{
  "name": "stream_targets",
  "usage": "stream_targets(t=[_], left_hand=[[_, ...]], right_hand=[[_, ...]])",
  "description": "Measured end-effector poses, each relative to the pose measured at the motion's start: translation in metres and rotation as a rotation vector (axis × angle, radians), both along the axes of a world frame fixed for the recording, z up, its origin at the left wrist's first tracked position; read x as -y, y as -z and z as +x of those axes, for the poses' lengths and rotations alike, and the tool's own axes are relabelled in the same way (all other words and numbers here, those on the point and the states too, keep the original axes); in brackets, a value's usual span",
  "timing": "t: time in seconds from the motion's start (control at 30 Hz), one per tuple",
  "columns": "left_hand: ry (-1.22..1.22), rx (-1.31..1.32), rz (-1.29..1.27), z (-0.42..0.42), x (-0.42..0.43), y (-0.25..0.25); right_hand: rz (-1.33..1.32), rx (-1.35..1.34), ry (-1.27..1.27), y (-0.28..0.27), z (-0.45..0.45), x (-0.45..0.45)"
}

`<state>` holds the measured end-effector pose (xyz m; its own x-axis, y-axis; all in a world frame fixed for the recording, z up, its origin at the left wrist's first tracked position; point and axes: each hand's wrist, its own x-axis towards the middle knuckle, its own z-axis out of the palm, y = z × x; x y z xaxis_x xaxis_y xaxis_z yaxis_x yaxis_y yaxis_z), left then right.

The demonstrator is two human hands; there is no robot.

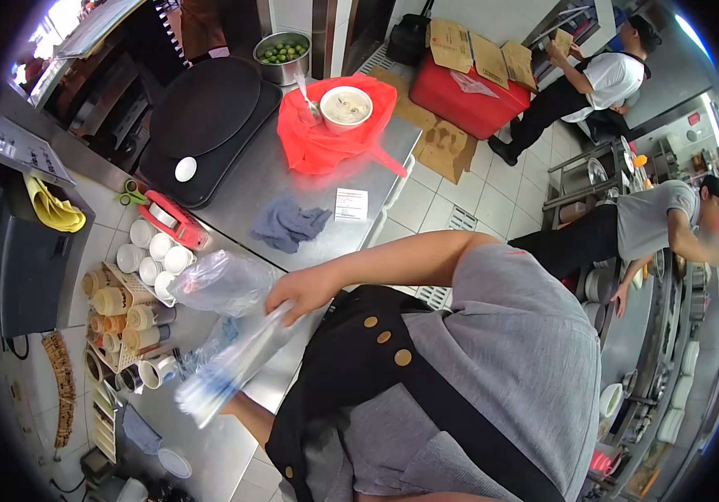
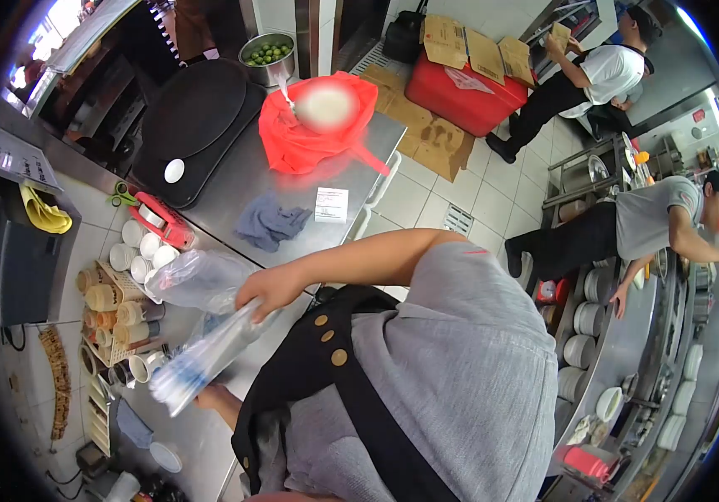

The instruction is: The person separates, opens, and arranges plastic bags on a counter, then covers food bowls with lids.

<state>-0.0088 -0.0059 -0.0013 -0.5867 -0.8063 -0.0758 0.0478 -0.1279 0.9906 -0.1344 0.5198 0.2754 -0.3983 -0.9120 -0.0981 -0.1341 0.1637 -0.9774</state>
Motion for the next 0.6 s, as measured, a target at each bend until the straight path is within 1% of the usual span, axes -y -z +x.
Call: stream_targets(t=[0.07,0.1,0.13,0.17,0.2,0.23,0.27,0.3,0.33,0.37,0.4,0.43,0.47,0.5,0.53,0.57,0.6], left_hand=[[-0.232,-0.082,0.236,0.009,-0.055,-0.004],[-0.248,-0.014,0.191,0.006,-0.072,-0.042],[-0.275,0.061,0.162,0.0,-0.098,-0.067],[-0.193,0.051,0.213,0.002,-0.11,-0.066],[-0.136,0.046,0.249,0.012,-0.111,-0.07],[-0.141,0.219,0.207,0.006,-0.116,-0.085],[-0.281,0.431,-0.174,0.006,-0.103,-0.056],[-0.27,0.552,-0.391,0.013,-0.103,-0.07],[-0.285,0.677,-0.609,0.019,-0.104,-0.087],[-0.284,0.587,-0.703,0.018,-0.119,-0.111],[-0.183,0.407,-0.883,0.023,-0.135,-0.129],[0.001,0.412,-0.984,0.023,-0.148,-0.157],[0.139,0.388,-1.008,0.021,-0.162,-0.166],[0.229,0.336,-1.07,0.015,-0.169,-0.17],[0.317,0.333,-1.038,0.008,-0.18,-0.183],[0.391,0.331,-1.046,0.005,-0.182,-0.186],[0.427,0.331,-1.028,0.0,-0.185,-0.182]], right_hand=[[-0.153,-0.145,0.127,0.005,-0.003,0.062],[-0.174,-0.146,0.121,0.016,-0.007,0.09],[-0.042,-0.313,0.135,0.04,-0.01,0.11],[0.084,-0.474,0.129,0.064,-0.005,0.124],[0.307,-0.554,0.035,0.083,-0.002,0.136],[0.511,-0.652,-0.078,0.103,-0.007,0.15],[0.414,-0.586,-0.041,0.127,-0.008,0.151],[0.319,-0.531,0.021,0.134,-0.004,0.15],[0.249,-0.454,0.135,0.144,0.006,0.153],[0.226,-0.47,0.255,0.149,0.006,0.15],[0.278,-0.388,0.268,0.143,0.005,0.142],[0.294,-0.452,0.262,0.125,0.006,0.134],[0.318,-0.52,0.267,0.109,0.004,0.126],[0.302,-0.52,0.231,0.105,0.002,0.129],[0.367,-0.547,0.192,0.103,0.001,0.13],[0.421,-0.58,0.168,0.099,0.001,0.136],[0.416,-0.582,0.157,0.103,-0.003,0.141]])
